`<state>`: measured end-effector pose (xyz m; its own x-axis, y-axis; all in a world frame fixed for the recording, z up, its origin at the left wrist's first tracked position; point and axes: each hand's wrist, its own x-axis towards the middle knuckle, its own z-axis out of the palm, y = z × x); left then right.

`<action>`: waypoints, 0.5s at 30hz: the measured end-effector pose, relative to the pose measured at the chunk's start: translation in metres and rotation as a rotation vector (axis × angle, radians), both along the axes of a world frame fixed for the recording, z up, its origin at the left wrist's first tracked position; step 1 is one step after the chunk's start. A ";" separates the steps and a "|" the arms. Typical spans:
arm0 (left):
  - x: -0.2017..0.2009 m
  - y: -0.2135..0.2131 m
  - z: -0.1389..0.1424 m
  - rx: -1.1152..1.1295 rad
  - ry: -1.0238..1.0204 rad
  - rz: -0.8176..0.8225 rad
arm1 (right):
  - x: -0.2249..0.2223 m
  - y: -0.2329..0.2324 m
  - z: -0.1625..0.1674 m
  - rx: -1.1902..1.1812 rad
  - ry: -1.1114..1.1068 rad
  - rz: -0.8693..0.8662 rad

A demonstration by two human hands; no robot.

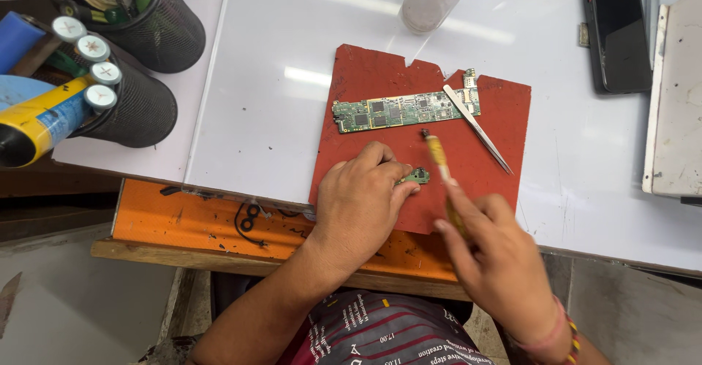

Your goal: The person uses tweezers to remove small components from a green circuit board and brushes the board with a toothbrush. The person repeats this process on different sections of the board.

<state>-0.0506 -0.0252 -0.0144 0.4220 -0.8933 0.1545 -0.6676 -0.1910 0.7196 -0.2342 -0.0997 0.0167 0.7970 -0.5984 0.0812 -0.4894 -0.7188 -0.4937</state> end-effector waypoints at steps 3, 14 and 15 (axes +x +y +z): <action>0.000 0.002 0.000 -0.006 0.009 0.013 | -0.002 0.009 0.010 0.046 0.056 -0.039; 0.000 0.000 -0.002 -0.035 0.000 0.013 | 0.004 0.010 0.008 0.007 0.062 0.023; -0.001 0.000 -0.001 -0.020 0.010 0.018 | 0.004 0.010 0.007 0.009 0.073 0.019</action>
